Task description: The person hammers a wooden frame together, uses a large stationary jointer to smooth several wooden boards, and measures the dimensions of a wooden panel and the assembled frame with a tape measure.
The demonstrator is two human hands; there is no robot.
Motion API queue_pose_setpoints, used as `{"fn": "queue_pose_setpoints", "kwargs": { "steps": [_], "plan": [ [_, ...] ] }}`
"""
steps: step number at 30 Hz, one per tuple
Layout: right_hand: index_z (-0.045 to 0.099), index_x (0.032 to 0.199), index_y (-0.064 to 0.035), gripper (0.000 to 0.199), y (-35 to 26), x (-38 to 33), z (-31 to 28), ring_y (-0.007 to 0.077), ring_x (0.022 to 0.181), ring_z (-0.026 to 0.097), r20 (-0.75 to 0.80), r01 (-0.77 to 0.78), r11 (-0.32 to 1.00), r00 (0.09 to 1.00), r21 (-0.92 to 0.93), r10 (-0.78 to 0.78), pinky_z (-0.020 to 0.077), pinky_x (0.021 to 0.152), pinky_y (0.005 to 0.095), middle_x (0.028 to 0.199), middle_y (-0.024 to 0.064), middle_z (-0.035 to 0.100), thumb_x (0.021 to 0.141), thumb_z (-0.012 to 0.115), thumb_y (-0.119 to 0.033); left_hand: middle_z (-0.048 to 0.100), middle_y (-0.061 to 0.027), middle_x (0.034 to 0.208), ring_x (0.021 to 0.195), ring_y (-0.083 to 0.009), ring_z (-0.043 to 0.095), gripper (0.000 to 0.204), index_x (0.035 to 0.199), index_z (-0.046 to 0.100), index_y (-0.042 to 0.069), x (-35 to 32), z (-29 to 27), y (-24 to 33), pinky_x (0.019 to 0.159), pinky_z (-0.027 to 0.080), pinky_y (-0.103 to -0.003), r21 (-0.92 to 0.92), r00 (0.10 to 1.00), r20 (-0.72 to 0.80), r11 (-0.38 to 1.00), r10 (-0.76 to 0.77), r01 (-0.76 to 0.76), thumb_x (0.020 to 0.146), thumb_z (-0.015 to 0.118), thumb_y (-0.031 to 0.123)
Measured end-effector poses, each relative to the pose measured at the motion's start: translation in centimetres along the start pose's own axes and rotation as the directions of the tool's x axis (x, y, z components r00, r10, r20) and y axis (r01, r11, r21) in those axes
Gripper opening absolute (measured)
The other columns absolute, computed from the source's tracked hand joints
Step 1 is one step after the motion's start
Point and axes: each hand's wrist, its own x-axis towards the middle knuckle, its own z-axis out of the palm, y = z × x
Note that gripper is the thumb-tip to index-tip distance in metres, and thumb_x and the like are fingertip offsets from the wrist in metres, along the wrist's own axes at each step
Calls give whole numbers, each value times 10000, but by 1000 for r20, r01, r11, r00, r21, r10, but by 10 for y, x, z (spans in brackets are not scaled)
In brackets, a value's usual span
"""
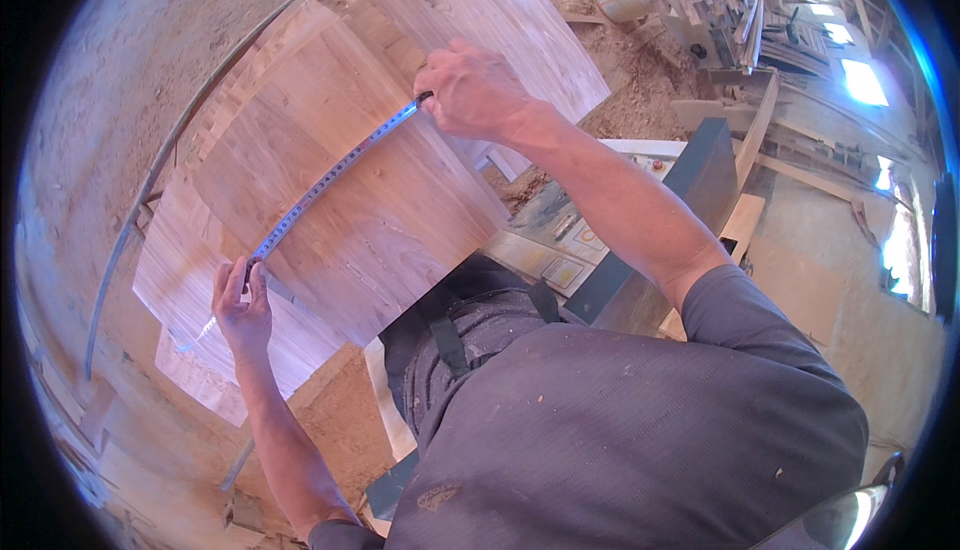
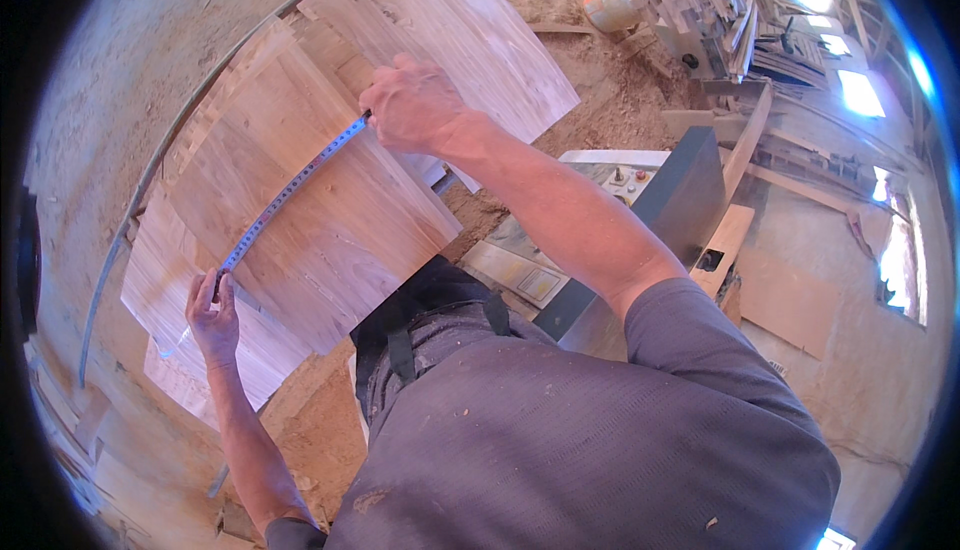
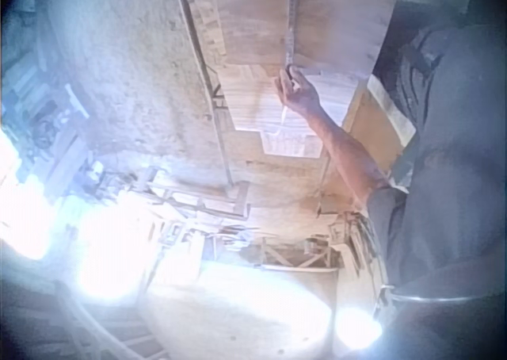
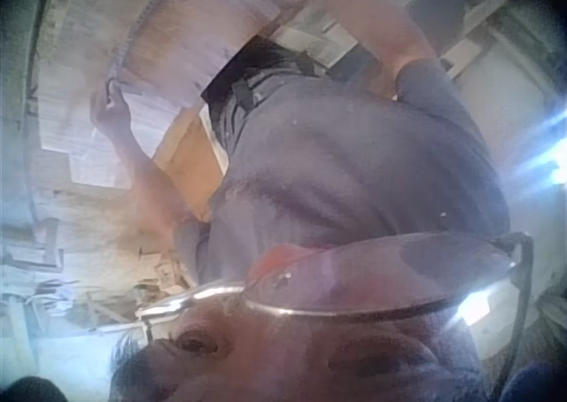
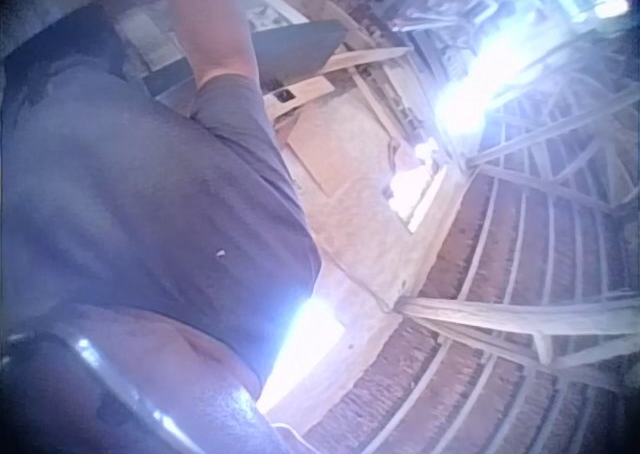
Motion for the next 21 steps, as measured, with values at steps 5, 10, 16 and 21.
{"fn": "queue_pose_setpoints", "kwargs": {
  "steps": [5,10,16,21],
  "plan": [
    [769,908,-145,122,1,0,0,270,1014,612,13,-3,1000,1000,14,2,531,874,423,969,54,685,840,695,-215,583,-69,822,745,-171,527,197,1072,709,-31,2,-2,6,650,438,-289,19,999,26,1000,-21,21,880,742,2],
    [769,907,-141,119,1,-1,-2,267,1021,612,-3,5,1000,1000,3,-5,534,875,426,984,54,690,837,694,-202,592,-68,834,751,-168,530,185,1061,714,-30,3,-2,8,658,444,-288,-16,1000,22,1000,1,-1,880,739,-7],
    [769,906,-133,116,1,0,-3,266,1029,615,26,-4,1000,1000,-9,4,539,884,417,997,59,698,838,693,-187,594,-67,835,758,-167,540,161,1045,720,-26,3,-1,10,659,446,-287,-11,1000,19,1000,-23,23,886,733,-4],
    [776,931,-120,140,0,3,-3,269,1036,621,62,-5,999,998,-43,7,542,882,420,1021,68,714,836,697,-184,591,-73,833,750,-167,542,150,1044,723,-22,5,-4,11,646,443,-287,24,999,45,1000,-15,14,900,727,20]
  ]
}}
